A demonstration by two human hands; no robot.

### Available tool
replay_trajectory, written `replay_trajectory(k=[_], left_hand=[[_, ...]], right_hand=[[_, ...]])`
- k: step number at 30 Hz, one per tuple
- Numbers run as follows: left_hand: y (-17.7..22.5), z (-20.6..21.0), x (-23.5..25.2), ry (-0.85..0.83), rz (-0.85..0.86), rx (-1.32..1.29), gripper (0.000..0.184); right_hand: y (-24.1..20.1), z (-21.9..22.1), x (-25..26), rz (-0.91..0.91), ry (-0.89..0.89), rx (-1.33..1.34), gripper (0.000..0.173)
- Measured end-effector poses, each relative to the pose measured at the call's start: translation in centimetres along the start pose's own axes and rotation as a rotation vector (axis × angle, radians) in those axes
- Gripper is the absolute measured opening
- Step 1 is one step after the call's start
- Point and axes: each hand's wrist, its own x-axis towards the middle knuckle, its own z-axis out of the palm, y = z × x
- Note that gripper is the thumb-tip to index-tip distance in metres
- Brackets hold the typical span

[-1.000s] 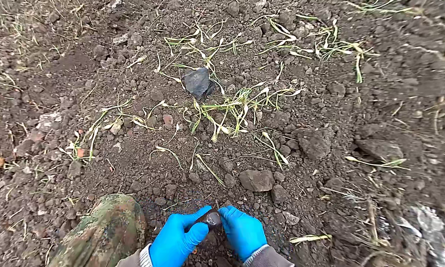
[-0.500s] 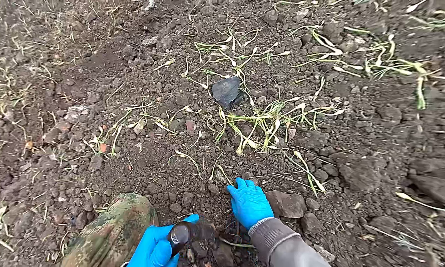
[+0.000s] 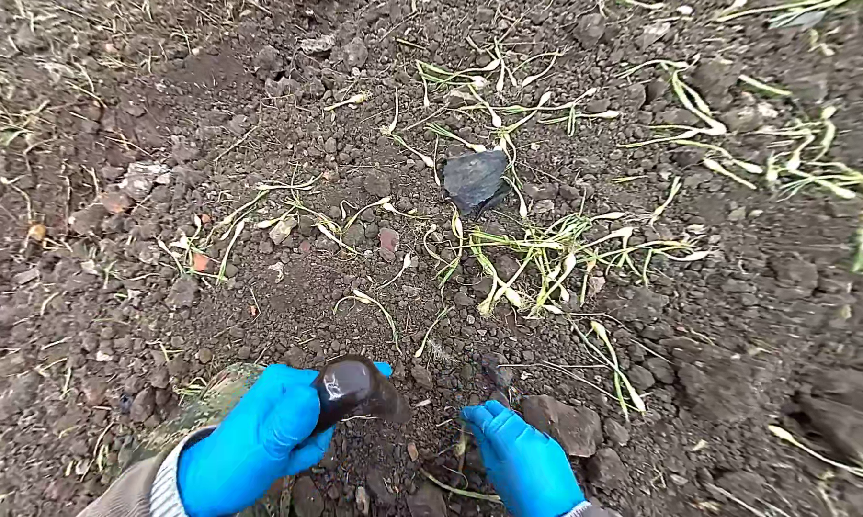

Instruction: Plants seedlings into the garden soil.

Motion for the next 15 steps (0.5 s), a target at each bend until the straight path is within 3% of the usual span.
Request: replay_trajectory(k=[2, 5, 6, 8, 10, 12, 14, 15], left_hand=[[-2.0, 0.3, 2.3, 0.029, -0.146, 0.221, 0.061], [-9.5, -0.7, 4.5, -0.008, -0.459, 0.412, 0.069], [-10.8, -1.1, 4.5, 0.005, -0.491, 0.387, 0.069], [-10.7, -2.0, 3.9, 0.037, -0.505, 0.287, 0.065], [-8.6, -2.6, 2.5, 0.075, -0.464, 0.202, 0.063], [-5.8, -3.5, 0.5, 0.113, -0.319, 0.144, 0.063], [-3.8, -4.5, -1.3, 0.154, -0.114, 0.094, 0.066], [-3.4, -5.1, -1.7, 0.165, -0.032, 0.097, 0.068]], right_hand=[[-2.0, -2.4, 0.6, -0.019, -0.047, -0.008, 0.022], [-4.2, -2.4, 2.6, -0.059, -0.019, -0.123, 0.021], [-4.9, -1.8, 3.6, -0.050, -0.085, -0.163, 0.022], [-7.1, -0.1, 5.8, 0.020, -0.387, -0.213, 0.029], [-9.0, 2.8, 7.4, 0.070, -0.684, -0.228, 0.036], [-9.7, 6.1, 7.6, 0.069, -0.775, -0.226, 0.038], [-9.1, 7.9, 6.3, -0.021, -0.589, -0.211, 0.036], [-8.3, 8.4, 5.7, -0.108, -0.346, -0.204, 0.033]])
